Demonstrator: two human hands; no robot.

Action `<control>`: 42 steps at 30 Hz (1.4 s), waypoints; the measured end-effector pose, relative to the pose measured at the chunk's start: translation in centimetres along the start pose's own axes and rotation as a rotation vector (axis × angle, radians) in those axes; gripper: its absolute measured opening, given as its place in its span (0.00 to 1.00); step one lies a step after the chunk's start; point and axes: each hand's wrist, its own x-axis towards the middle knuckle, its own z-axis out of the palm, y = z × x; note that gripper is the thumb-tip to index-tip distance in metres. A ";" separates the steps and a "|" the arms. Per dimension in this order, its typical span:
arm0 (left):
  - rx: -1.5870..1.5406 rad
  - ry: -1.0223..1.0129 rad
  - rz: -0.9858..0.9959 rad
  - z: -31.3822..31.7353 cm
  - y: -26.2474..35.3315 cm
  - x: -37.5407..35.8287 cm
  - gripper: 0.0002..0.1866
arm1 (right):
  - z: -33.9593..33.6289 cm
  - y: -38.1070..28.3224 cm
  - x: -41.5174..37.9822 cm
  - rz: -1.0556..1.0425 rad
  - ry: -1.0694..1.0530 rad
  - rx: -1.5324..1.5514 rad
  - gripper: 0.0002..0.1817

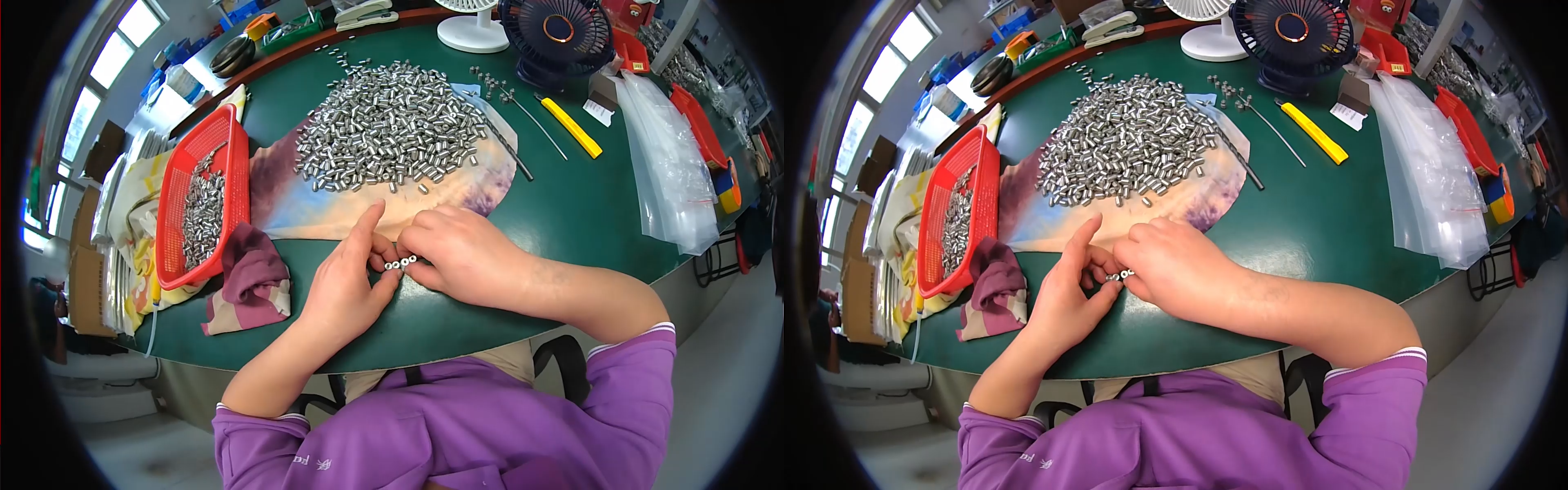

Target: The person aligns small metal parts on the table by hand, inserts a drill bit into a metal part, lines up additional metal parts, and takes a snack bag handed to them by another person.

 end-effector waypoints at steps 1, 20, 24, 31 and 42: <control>-0.006 0.005 0.004 0.0 0.0 0.0 0.42 | -0.1 0.0 0.0 0.002 0.001 0.002 0.08; 0.183 -0.015 0.272 -0.9 0.6 0.2 0.21 | -3.0 1.1 0.7 0.082 0.174 0.018 0.10; 0.383 -0.024 0.403 -0.8 1.3 0.6 0.17 | -2.9 1.6 0.6 0.083 0.252 -0.041 0.09; 0.514 -0.043 0.478 -0.6 1.1 0.8 0.14 | -2.5 1.7 0.4 0.072 0.219 -0.024 0.08; 0.390 0.029 0.389 -1.3 1.7 0.6 0.11 | -2.0 1.7 0.5 0.074 0.192 -0.008 0.08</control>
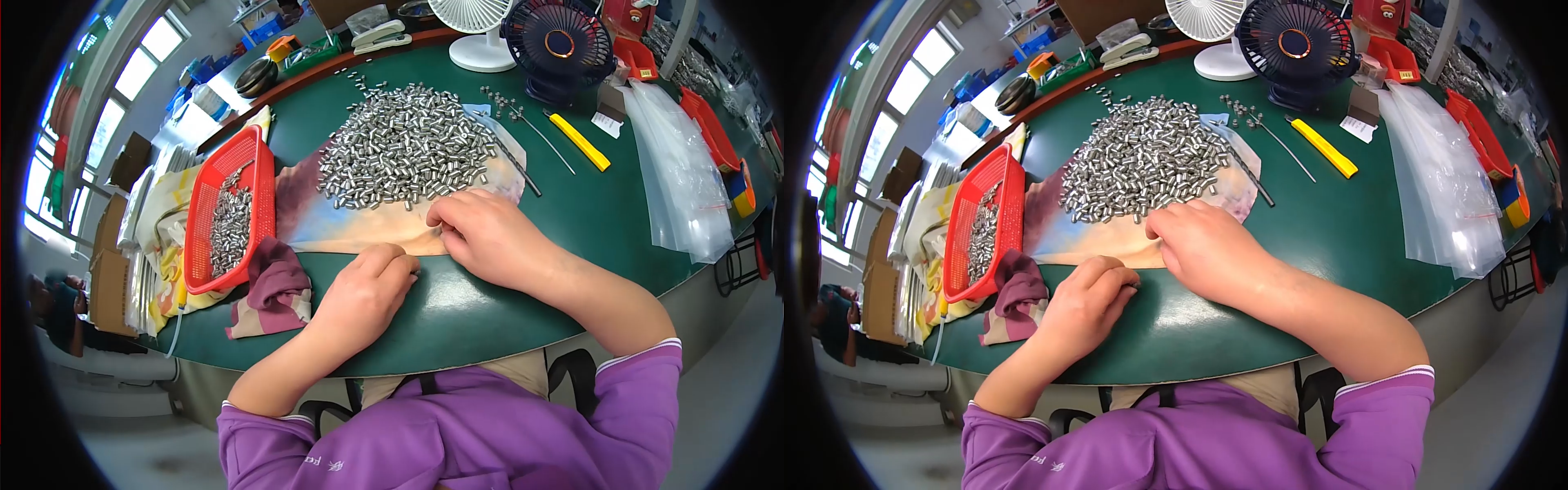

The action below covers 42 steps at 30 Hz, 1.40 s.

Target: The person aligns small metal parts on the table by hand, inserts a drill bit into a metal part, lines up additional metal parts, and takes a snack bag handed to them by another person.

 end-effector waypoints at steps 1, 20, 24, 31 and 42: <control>0.004 0.001 -0.004 -0.6 0.2 0.0 0.11 | -0.1 -0.2 0.0 0.011 -0.008 0.000 0.08; -2.175 0.230 -0.612 -0.8 -5.1 -4.3 0.07 | 0.5 -0.9 0.0 -0.006 -0.069 0.060 0.10; -2.226 0.202 -0.557 -0.8 -4.9 -4.4 0.07 | 0.5 -1.1 0.0 -0.026 -0.083 0.066 0.10; -2.205 0.183 -0.489 -0.9 -4.8 -4.4 0.07 | 0.8 -1.2 -0.1 -0.061 -0.072 0.089 0.11; -2.188 0.187 -0.482 -0.8 -4.7 -4.3 0.07 | 1.2 -1.2 -0.2 -0.067 -0.076 0.101 0.12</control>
